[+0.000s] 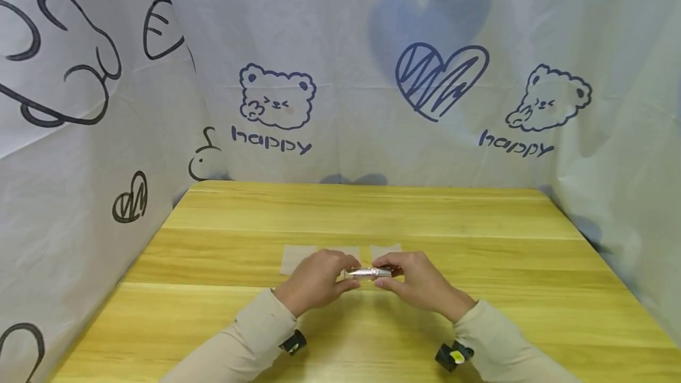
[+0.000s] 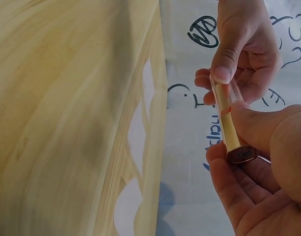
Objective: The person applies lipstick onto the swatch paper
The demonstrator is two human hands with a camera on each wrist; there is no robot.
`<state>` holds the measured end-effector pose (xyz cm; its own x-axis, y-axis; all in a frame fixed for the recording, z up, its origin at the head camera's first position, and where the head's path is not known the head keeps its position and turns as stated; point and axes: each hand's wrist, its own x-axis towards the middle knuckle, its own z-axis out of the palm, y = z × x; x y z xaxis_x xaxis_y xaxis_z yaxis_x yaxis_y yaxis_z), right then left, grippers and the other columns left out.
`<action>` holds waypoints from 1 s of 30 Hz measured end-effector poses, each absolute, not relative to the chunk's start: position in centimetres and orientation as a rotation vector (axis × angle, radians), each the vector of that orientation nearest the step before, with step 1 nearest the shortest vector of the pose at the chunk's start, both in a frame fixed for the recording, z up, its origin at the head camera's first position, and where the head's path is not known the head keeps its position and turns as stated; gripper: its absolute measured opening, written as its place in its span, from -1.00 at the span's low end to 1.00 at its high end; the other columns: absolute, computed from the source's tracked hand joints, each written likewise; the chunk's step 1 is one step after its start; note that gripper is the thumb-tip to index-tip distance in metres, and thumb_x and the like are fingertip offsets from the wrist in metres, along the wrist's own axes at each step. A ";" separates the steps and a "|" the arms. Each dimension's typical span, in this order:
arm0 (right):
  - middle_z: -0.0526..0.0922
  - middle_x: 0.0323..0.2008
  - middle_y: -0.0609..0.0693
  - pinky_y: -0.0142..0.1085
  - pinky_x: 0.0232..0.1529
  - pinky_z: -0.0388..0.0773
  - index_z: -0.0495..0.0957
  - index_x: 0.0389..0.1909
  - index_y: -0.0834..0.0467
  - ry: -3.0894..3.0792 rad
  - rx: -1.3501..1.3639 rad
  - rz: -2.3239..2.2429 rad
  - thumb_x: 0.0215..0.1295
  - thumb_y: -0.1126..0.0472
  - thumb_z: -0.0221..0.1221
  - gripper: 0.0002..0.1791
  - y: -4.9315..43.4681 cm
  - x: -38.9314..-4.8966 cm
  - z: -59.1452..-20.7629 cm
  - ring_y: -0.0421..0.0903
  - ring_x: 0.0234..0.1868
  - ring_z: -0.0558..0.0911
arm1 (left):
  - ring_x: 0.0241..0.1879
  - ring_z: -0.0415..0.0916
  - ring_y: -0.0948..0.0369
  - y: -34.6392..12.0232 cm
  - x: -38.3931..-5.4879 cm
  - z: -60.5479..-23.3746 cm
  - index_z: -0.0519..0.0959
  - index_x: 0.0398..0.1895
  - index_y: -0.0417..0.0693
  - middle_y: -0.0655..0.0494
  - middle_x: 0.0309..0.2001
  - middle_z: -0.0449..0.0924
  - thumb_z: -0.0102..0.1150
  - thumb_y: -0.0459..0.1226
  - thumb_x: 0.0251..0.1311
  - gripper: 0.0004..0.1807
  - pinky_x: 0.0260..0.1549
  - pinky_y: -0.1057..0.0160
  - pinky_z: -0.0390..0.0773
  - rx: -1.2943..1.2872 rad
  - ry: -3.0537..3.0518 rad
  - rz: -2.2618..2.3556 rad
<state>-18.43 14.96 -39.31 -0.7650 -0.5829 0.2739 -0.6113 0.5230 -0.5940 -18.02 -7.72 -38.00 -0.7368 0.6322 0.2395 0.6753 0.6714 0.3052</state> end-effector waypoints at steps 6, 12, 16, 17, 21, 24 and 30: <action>0.69 -0.17 0.00 -0.40 -0.21 0.60 0.63 -0.05 0.21 -2.717 1.056 1.091 0.26 0.23 0.29 -0.74 15.0 -18.3 -39.3 -0.19 -0.24 0.64 | -0.34 0.61 0.23 -7.8 -18.0 -38.0 0.68 -0.18 -0.12 0.11 -0.27 0.70 0.37 -0.18 0.15 -0.76 -0.42 0.32 0.54 -1.088 -2.774 -0.582; 0.69 -0.17 0.00 -0.41 -0.21 0.60 0.63 -0.05 0.21 -2.713 1.065 1.085 0.26 0.23 0.28 -0.74 15.1 -18.4 -39.3 -0.18 -0.23 0.65 | -0.38 0.59 0.28 -7.8 -18.1 -38.0 0.68 -0.20 -0.10 0.12 -0.29 0.70 0.37 -0.18 0.15 -0.77 -0.48 0.37 0.51 -1.098 -2.765 -0.582; 0.69 -0.18 0.00 -0.41 -0.22 0.60 0.63 -0.05 0.20 -2.711 1.069 1.084 0.27 0.23 0.28 -0.74 15.2 -18.4 -39.3 -0.17 -0.23 0.66 | -0.40 0.58 0.28 -7.8 -18.1 -38.0 0.68 -0.22 -0.09 0.12 -0.30 0.69 0.37 -0.17 0.14 -0.78 -0.50 0.38 0.50 -1.097 -2.764 -0.584; 0.69 -0.18 0.00 -0.41 -0.22 0.60 0.63 -0.05 0.20 -2.711 1.070 1.084 0.27 0.23 0.28 -0.74 15.2 -18.4 -39.3 -0.17 -0.23 0.66 | -0.40 0.58 0.28 -7.9 -18.1 -38.0 0.68 -0.22 -0.09 0.12 -0.30 0.69 0.37 -0.17 0.14 -0.78 -0.50 0.38 0.50 -1.098 -2.765 -0.586; 0.69 -0.18 0.00 -0.41 -0.21 0.60 0.63 -0.06 0.21 -2.715 1.059 1.078 0.26 0.24 0.29 -0.75 15.4 -18.4 -39.3 -0.14 -0.21 0.67 | -0.37 0.60 0.24 -8.1 -18.0 -37.9 0.68 -0.20 -0.10 0.10 -0.28 0.70 0.37 -0.17 0.14 -0.77 -0.47 0.34 0.54 -1.078 -2.777 -0.568; 0.69 -0.19 0.00 -0.41 -0.21 0.60 0.63 -0.08 0.22 -2.722 1.022 1.080 0.25 0.26 0.29 -0.76 15.7 -18.4 -39.4 -0.11 -0.20 0.68 | -0.34 0.62 0.20 -8.5 -18.0 -37.8 0.68 -0.19 -0.11 0.08 -0.27 0.70 0.38 -0.17 0.13 -0.75 -0.44 0.28 0.58 -1.036 -2.786 -0.550; 0.70 -0.18 0.00 -0.39 -0.20 0.60 0.63 -0.09 0.25 -2.728 0.959 1.083 0.24 0.25 0.30 -0.75 16.5 -18.5 -39.4 -0.08 -0.19 0.68 | -0.31 0.64 0.15 -9.2 -18.2 -37.8 0.68 -0.15 -0.13 0.03 -0.26 0.70 0.36 -0.14 0.13 -0.71 -0.38 0.20 0.61 -1.000 -2.785 -0.556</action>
<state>-18.47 16.51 -39.42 -0.8057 -0.5297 0.2651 -0.5674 0.5614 -0.6024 -18.20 -9.18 -37.84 -0.7718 0.5877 0.2426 0.6358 0.7126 0.2966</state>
